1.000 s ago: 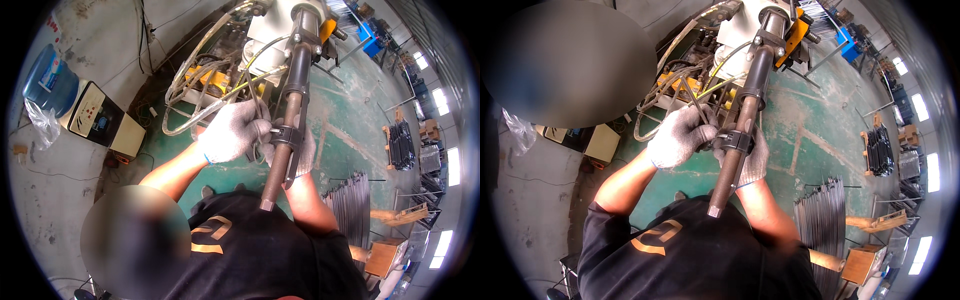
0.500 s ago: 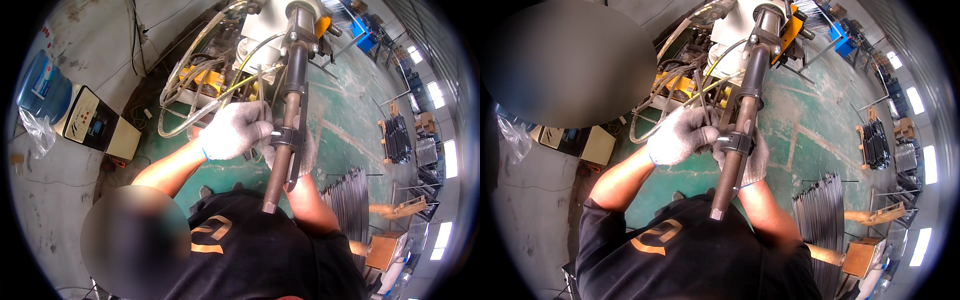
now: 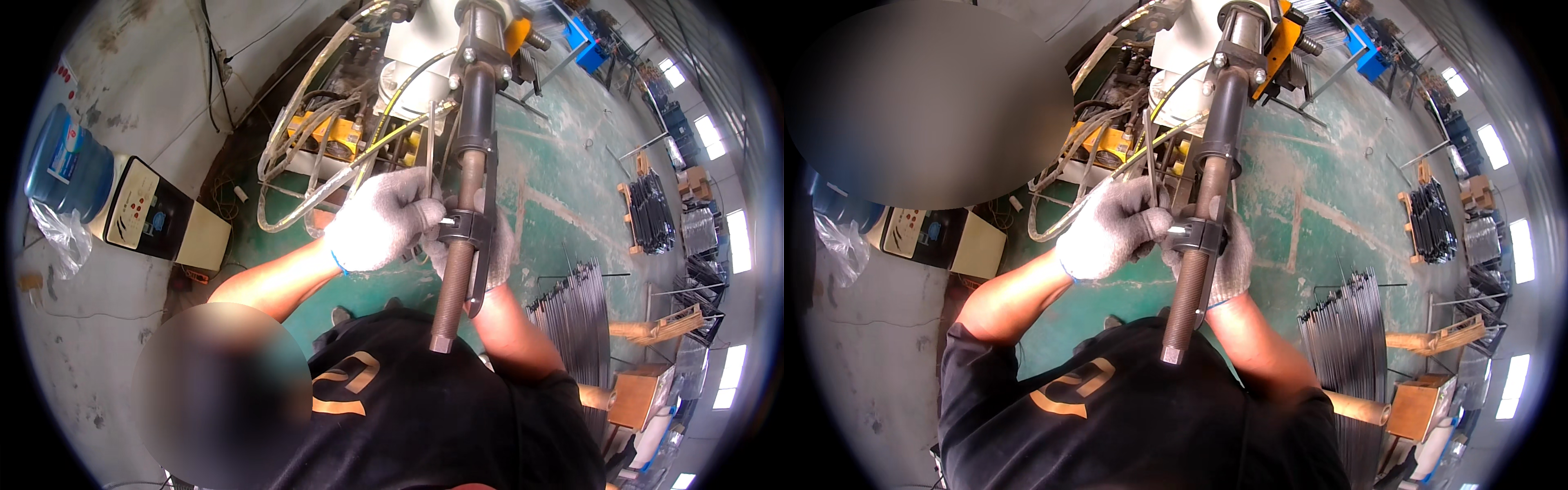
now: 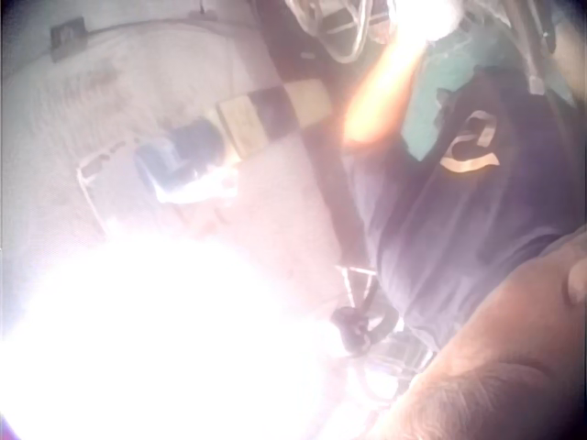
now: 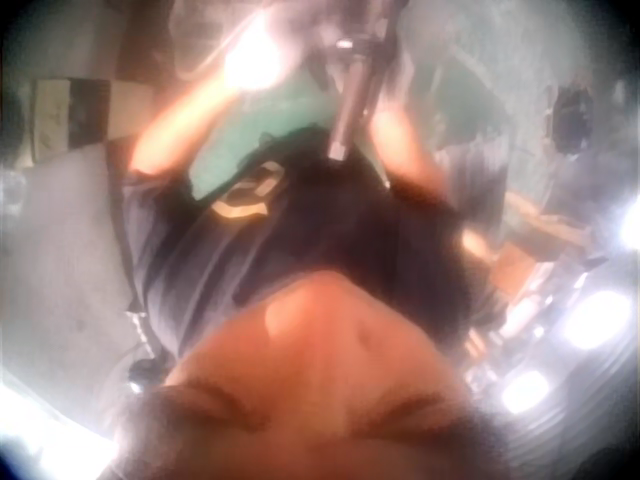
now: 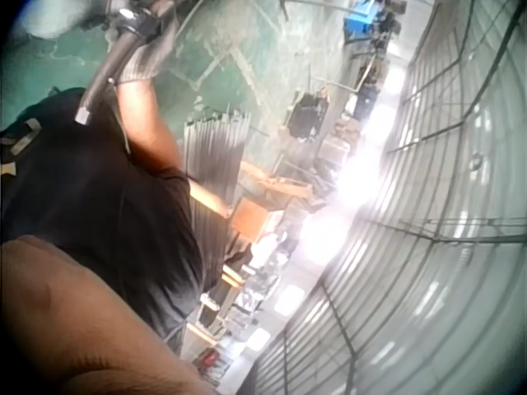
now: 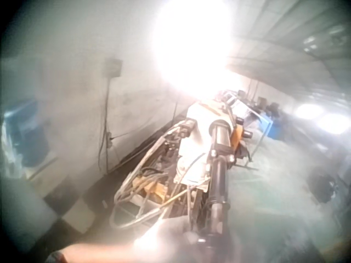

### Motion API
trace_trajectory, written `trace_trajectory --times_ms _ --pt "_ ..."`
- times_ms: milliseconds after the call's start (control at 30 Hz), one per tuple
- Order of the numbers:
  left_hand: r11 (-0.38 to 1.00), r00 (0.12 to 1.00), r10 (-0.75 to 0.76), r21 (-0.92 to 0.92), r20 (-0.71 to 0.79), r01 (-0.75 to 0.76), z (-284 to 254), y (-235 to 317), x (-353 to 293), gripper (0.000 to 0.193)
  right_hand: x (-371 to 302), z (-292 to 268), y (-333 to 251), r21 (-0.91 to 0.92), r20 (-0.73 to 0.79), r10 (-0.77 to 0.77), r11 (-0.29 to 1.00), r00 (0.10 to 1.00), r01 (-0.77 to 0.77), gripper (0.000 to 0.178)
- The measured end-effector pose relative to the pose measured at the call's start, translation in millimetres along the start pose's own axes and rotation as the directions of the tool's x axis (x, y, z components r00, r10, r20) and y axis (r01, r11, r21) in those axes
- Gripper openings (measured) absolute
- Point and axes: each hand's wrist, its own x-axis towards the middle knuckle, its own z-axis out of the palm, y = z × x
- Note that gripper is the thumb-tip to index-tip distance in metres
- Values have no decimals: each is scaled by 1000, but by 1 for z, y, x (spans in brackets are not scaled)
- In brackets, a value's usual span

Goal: The person measures a metal rod on a wooden table using a tape measure, then operates a manual bending machine to bend the rod. The person repeatedly picks up rods, places them into the machine, and bends them into a U-shape.

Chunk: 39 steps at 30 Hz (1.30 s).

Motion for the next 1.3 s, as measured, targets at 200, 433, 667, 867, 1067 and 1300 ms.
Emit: trace_trajectory --times_ms 200,433,667,867,1067,1300 --pt "988 991 -102 -105 84 111 -2 6 14 16 1 3 0 61 -44 28 998 999 -26 47" --pt "915 946 -274 -257 175 313 -9 7 26 14 2 5 2 -2 27 3 1000 1000 -3 49" --pt "997 1000 -21 69 16 19 3 13 9 15 -1 7 0 9 -66 -13 1000 998 13 45" --pt "994 999 -26 105 26 23 3 23 15 16 -1 9 1 112 -102 12 994 995 -1 45" --pt "969 964 139 231 -227 -85 2 36 42 21 4 3 -4 78 -31 103 992 994 -100 49" --pt "970 941 133 -156 -312 -188 15 69 70 19 9 -4 -3 275 42 165 946 985 -170 57"
